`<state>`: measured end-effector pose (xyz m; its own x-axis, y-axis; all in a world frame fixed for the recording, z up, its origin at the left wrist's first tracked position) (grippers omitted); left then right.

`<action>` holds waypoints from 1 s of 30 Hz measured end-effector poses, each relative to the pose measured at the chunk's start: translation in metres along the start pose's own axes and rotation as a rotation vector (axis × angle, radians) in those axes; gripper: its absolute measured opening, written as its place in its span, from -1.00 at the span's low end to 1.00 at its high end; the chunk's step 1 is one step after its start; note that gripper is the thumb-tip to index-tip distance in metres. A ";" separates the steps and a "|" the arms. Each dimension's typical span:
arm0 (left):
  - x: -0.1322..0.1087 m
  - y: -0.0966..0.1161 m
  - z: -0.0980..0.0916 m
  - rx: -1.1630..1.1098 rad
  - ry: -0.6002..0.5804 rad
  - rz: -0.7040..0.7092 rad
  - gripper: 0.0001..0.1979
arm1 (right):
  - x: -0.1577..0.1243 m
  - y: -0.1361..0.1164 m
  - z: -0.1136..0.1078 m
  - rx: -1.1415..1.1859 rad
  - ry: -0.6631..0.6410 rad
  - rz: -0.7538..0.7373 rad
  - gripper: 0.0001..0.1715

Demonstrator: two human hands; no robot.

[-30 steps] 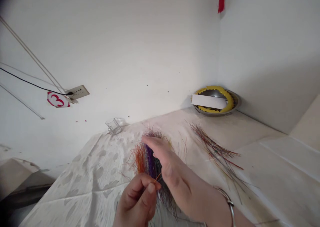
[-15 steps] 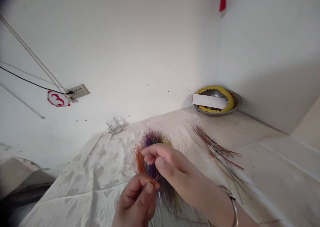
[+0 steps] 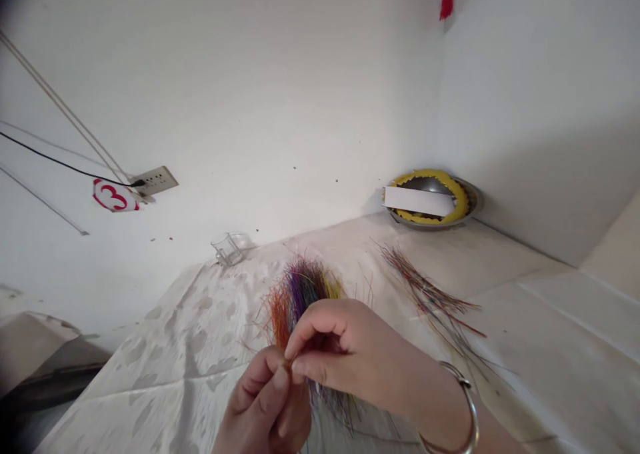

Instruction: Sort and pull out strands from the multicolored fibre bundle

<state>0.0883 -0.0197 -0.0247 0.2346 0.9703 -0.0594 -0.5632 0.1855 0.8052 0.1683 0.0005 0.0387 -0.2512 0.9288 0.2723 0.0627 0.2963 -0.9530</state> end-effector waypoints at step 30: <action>0.008 -0.030 -0.032 0.114 0.280 -0.133 -0.69 | 0.013 0.013 -0.034 -0.064 0.230 -0.027 -0.83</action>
<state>0.0813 -0.0128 -0.0680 0.0640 0.9467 -0.3158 -0.4466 0.3102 0.8393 0.1992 0.0239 0.0343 -0.0277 0.9446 0.3271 0.1219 0.3280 -0.9368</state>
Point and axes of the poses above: each hand's wrist, its own x-axis towards the middle knuckle, its own z-axis out of the palm, y = z × x, the point moved 10 cm from there along x, towards the middle knuckle, and after that the axes turned 12 degrees about y, right-handed, at the moved point
